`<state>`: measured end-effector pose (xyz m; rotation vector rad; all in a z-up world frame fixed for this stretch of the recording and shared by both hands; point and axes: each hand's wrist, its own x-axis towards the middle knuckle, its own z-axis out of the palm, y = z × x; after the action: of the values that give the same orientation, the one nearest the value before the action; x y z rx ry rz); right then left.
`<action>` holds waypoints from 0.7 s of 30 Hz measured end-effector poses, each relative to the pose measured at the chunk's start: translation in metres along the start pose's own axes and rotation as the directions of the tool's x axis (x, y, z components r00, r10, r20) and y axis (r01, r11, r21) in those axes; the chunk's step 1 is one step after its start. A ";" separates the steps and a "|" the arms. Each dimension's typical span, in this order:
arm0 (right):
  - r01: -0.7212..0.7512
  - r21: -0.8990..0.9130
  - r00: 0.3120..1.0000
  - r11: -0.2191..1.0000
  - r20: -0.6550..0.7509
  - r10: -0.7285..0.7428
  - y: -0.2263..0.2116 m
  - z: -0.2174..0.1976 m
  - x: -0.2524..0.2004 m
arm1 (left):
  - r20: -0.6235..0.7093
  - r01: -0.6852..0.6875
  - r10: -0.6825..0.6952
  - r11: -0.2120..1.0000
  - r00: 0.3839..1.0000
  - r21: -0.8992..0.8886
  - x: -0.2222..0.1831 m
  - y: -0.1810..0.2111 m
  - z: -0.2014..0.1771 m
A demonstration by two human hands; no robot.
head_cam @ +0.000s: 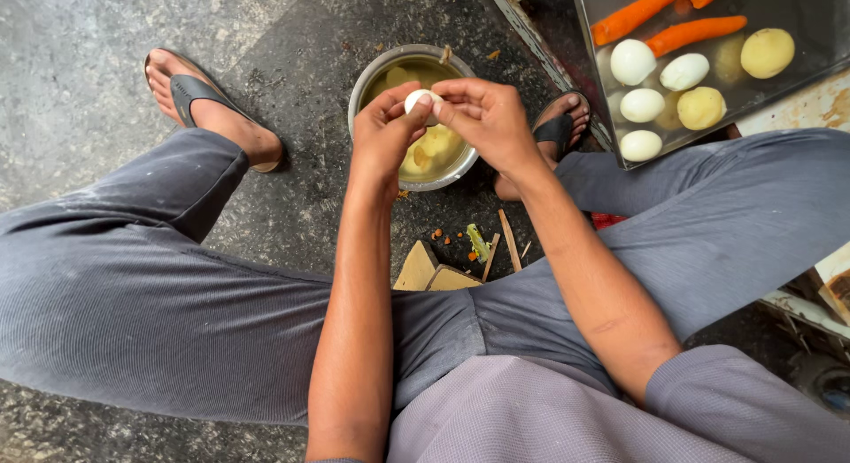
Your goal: The person sits on the floor and uses their hands to peel a boiled potato and a boiled egg, placing the peeled items onto a metal tray alongside carrots.
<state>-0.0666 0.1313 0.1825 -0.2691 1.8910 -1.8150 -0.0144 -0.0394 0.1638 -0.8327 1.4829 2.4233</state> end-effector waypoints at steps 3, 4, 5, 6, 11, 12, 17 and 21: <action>-0.032 -0.038 0.999 0.999 -0.003 0.032 -0.002 0.002 -0.002 | 0.008 -0.009 0.009 1.000 1.000 0.003 -0.001 -0.003 0.001; -0.035 -0.058 0.999 0.998 -0.012 0.035 -0.003 0.002 -0.002 | 0.013 -0.013 0.013 1.000 1.000 0.002 -0.002 -0.003 0.000; -0.038 -0.077 0.999 0.996 -0.019 0.037 -0.004 0.002 -0.001 | 0.020 -0.031 0.030 0.999 0.999 0.021 -0.002 -0.002 0.000; -0.024 -0.094 0.999 0.995 -0.026 0.022 -0.005 0.002 -0.001 | 0.027 -0.048 0.047 0.998 0.999 0.039 -0.003 -0.002 0.000; -0.002 -0.130 0.999 0.992 -0.053 -0.005 -0.005 0.001 -0.004 | 0.058 -0.060 0.057 0.996 0.997 0.061 -0.004 0.004 0.003; -0.013 -0.133 0.998 0.991 -0.066 0.004 -0.004 0.001 -0.004 | 0.060 -0.066 0.062 0.995 0.996 0.069 -0.005 0.005 0.003; 0.022 -0.318 0.986 0.948 -0.150 -0.073 0.004 -0.001 -0.003 | 0.073 -0.040 0.036 0.998 0.997 0.058 -0.006 0.009 0.004; 0.079 -0.137 0.993 0.987 -0.079 -0.090 0.005 -0.009 0.003 | 0.098 -0.030 0.024 0.998 0.995 0.061 -0.007 0.011 0.004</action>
<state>-0.0727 0.1387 0.1766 -0.3277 2.0937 -1.7824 -0.0144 -0.0407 0.1775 -0.6763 1.5349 2.3863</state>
